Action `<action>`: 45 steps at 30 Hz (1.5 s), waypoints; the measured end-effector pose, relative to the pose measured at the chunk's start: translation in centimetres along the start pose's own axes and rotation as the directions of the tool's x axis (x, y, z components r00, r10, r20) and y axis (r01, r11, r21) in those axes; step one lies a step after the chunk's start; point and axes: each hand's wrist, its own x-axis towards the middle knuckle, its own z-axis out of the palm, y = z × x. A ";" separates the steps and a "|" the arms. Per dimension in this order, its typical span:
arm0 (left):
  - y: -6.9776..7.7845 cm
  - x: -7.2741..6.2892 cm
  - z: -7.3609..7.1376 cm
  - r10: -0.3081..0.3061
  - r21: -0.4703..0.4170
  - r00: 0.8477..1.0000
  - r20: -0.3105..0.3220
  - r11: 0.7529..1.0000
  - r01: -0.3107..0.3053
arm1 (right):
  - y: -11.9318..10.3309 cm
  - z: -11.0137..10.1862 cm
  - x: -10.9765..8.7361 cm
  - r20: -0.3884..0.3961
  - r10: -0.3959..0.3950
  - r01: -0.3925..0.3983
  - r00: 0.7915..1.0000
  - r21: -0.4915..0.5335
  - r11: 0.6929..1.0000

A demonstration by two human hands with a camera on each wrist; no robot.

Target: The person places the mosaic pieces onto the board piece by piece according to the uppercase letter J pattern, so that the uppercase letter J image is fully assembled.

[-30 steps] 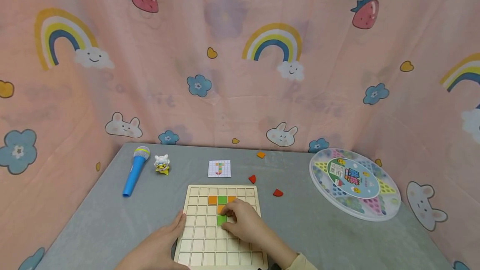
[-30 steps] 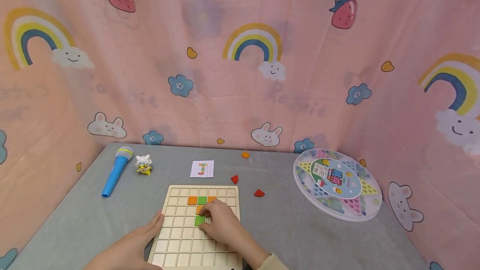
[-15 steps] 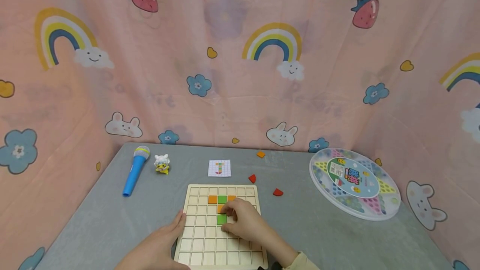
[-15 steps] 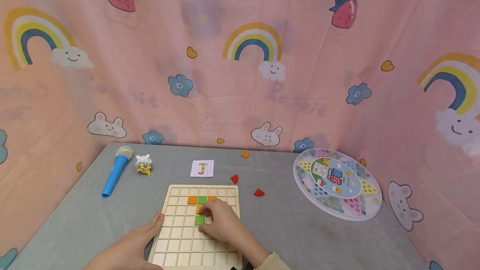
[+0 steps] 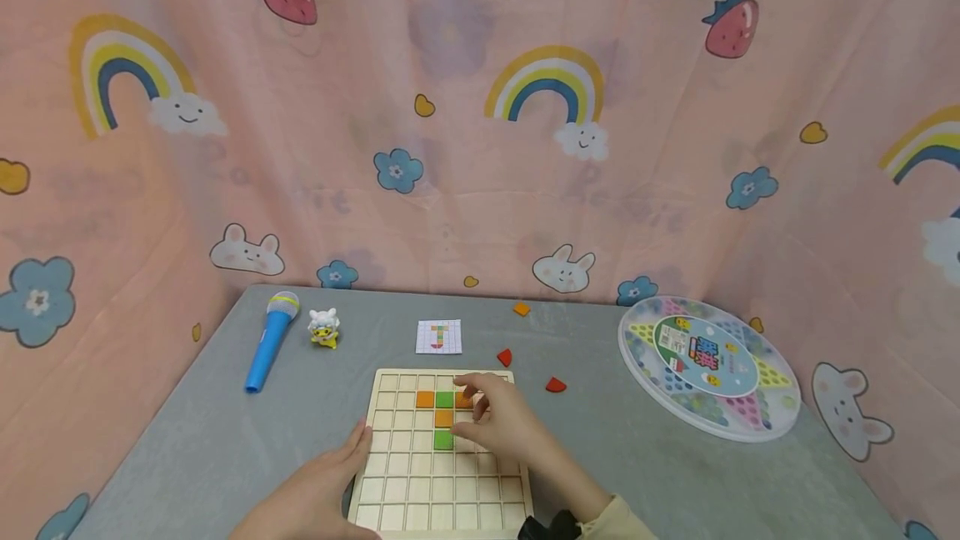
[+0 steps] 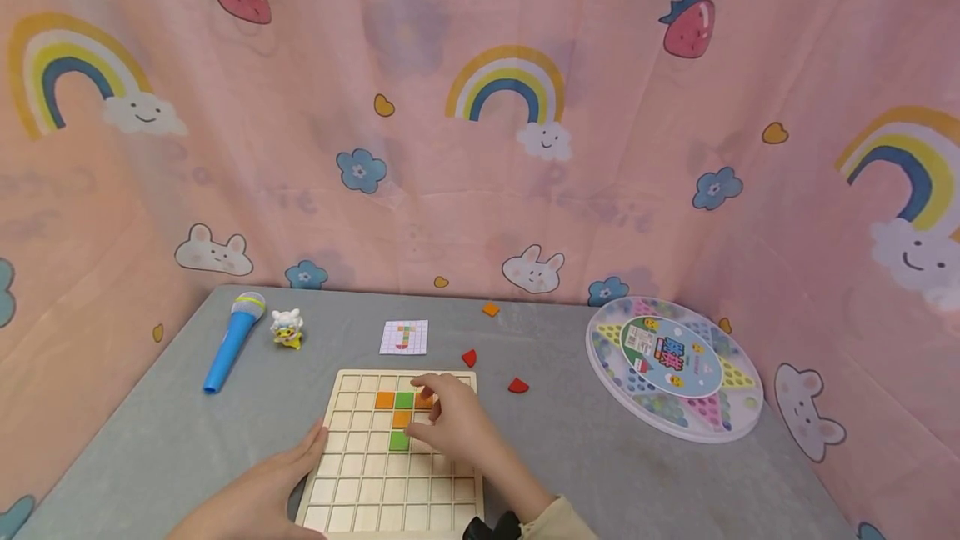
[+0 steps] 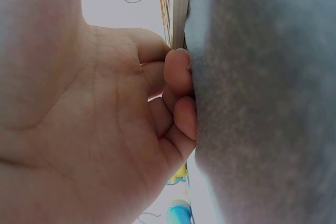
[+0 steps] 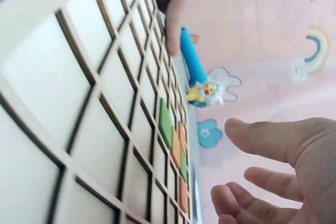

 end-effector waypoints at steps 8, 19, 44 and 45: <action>-1.2 0.5 0.4 0.002 -0.021 1.000 0.027 1.000 -0.001 | 1.5 -2.8 1.2 -0.091 0.045 -0.048 0.995 -0.035 0.998; -1.5 0.3 0.6 0.006 0.011 1.000 -0.011 1.000 -0.006 | 6.8 -7.9 5.3 -0.230 0.096 -0.129 0.968 -0.130 0.983; -0.7 0.3 0.1 -0.012 -0.009 0.999 0.029 1.000 0.012 | 12.8 -9.7 11.4 -0.317 0.262 -0.315 0.912 -0.128 0.940; -0.7 0.2 0.1 -0.020 -0.016 0.999 0.028 1.000 0.021 | 13.1 -9.4 11.5 -0.326 0.258 -0.314 0.909 -0.130 0.941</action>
